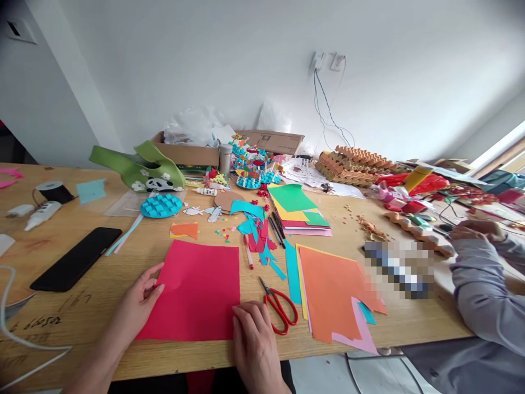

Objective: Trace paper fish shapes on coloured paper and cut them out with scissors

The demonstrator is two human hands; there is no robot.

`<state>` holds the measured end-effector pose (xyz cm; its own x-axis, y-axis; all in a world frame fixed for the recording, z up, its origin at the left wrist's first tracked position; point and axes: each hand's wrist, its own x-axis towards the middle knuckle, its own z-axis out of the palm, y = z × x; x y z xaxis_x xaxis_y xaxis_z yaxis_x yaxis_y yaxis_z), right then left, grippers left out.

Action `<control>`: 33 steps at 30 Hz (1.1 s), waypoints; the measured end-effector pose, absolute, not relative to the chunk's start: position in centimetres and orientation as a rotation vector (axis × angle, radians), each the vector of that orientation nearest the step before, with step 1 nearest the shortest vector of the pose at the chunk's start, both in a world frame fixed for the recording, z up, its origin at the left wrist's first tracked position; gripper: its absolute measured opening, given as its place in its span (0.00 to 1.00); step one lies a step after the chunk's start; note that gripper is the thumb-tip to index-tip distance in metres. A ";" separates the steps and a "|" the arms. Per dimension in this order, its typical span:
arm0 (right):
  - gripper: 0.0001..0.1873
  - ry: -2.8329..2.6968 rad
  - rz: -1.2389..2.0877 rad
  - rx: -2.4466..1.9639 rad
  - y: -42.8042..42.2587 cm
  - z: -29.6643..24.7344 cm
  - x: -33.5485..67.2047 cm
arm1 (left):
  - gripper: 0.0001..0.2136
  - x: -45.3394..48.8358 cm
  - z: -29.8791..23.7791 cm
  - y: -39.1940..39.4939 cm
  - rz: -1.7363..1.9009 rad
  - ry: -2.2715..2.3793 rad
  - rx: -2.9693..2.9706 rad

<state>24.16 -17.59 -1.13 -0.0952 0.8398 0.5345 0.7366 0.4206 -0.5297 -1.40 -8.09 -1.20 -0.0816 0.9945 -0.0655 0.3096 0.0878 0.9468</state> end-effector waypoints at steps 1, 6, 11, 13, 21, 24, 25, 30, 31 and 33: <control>0.14 -1.860 0.158 -1.346 -17.6 -1.2 24.2 | 0.30 -1.4 -1.3 -8.0 1.036 1.524 1.343; 0.14 -1.879 0.146 -1.314 -17.4 -1.4 24.2 | 0.29 -1.4 -1.8 -7.2 1.084 1.541 1.385; 0.15 -1.910 0.134 -1.280 -17.3 -1.1 24.5 | 0.28 -1.6 -1.4 -6.8 1.060 1.632 1.563; 0.15 -1.916 0.156 -1.274 -17.1 -0.9 24.7 | 0.25 -1.8 -1.1 -7.2 1.021 1.739 1.707; 0.08 -1.828 0.307 -1.367 -10.8 4.0 26.0 | 0.17 -0.6 1.7 -7.7 0.901 1.842 2.371; 0.09 -1.854 0.474 -1.483 -4.8 6.5 25.5 | 0.15 1.8 3.0 -5.5 0.784 1.772 2.404; 0.10 -1.894 0.507 -1.569 -2.5 7.1 25.2 | 0.14 2.7 3.3 -4.6 0.752 1.752 2.408; 0.08 -1.996 0.463 -1.807 7.6 7.6 23.1 | 0.12 6.3 2.4 -2.1 0.891 1.718 2.416; 0.07 -1.996 0.445 -1.846 9.2 7.3 22.9 | 0.13 6.6 1.9 -2.1 0.930 1.705 2.428; 0.06 -1.996 0.421 -1.920 11.9 6.6 22.5 | 0.12 6.7 0.8 -2.3 0.984 1.647 2.472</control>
